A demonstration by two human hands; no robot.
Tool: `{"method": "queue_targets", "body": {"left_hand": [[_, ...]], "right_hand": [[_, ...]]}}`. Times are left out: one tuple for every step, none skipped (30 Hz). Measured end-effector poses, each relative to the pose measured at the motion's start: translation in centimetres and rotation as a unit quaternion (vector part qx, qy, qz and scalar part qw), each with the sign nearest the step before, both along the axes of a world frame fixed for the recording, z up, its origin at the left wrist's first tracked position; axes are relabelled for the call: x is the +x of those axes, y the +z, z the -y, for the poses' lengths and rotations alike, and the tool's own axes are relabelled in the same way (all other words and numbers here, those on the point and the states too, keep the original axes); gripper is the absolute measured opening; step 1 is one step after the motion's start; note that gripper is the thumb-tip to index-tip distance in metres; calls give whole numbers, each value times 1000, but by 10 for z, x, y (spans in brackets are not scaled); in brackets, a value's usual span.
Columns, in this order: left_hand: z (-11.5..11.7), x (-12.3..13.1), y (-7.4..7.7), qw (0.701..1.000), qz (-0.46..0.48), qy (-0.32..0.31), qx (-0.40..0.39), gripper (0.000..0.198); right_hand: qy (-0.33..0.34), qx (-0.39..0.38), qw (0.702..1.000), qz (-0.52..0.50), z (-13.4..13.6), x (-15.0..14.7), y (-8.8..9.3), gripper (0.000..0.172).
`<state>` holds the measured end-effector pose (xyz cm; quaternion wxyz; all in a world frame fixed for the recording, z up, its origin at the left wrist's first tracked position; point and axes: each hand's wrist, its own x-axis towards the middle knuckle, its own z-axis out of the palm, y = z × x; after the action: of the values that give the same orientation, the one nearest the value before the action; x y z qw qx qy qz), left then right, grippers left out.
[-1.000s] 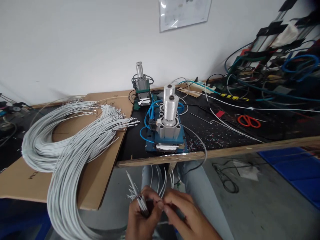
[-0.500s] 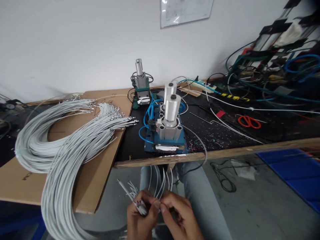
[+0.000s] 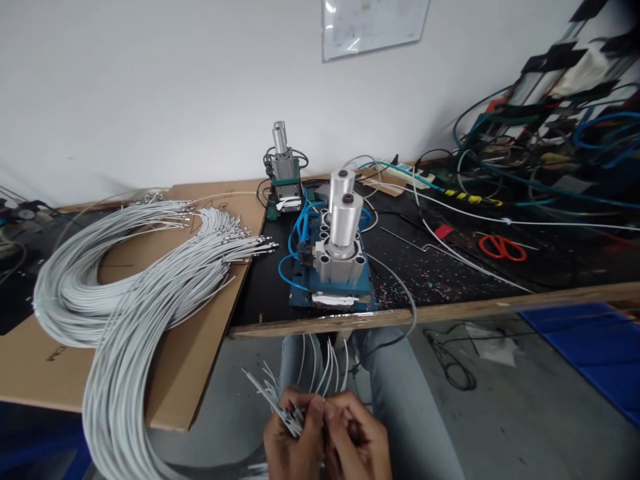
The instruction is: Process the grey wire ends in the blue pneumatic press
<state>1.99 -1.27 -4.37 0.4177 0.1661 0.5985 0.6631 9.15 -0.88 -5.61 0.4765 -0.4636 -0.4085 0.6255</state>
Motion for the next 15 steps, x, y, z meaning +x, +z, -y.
{"method": "queue_targets", "body": {"left_hand": [[0, 4, 1, 1000, 6, 21, 3, 52], [0, 7, 3, 1000, 7, 25, 3, 52], [0, 8, 5, 999, 9, 31, 3, 53], [0, 9, 7, 999, 10, 34, 2, 53], [-1, 9, 9, 999, 9, 33, 2, 53], [-1, 8, 9, 999, 9, 30, 3, 52], [-1, 8, 10, 1000, 9, 29, 5, 51], [-1, 8, 10, 1000, 8, 29, 7, 50], [0, 8, 10, 999, 8, 32, 8, 48], [0, 9, 11, 999, 8, 35, 8, 48], [0, 9, 11, 999, 8, 40, 8, 48], [0, 10, 11, 999, 7, 44, 9, 48], [0, 11, 12, 999, 6, 46, 11, 49], [0, 11, 13, 999, 4, 45, 14, 50], [0, 12, 13, 999, 0, 41, 18, 50]], "right_hand": [[-20, -1, 1000, 1, 3, -2, 0, 53], [-33, -2, 999, 1, 5, -3, 1, 53], [-42, -3, 999, 0, 5, -4, 2, 54], [-49, -2, 999, -1, 5, -4, 3, 54], [-55, 2, 998, -1, 5, -3, 4, 54], [-60, 6, 998, 1, 4, -3, 4, 54], [-64, 11, 998, 4, 4, -3, 4, 53], [-70, 16, 997, 7, 4, -4, 3, 53], [-76, 22, 997, 11, 4, -4, 3, 53], [-80, 25, 996, 13, 5, -4, 2, 53], [-85, 28, 996, 16, 5, -5, 2, 53], [-89, 30, 995, 20, 6, -5, 1, 52], [-92, 31, 995, 23, 7, -5, 2, 52], [-95, 33, 995, 27, 7, -5, 2, 51], [-97, 35, 994, 32, 7, -5, 2, 51]]}}
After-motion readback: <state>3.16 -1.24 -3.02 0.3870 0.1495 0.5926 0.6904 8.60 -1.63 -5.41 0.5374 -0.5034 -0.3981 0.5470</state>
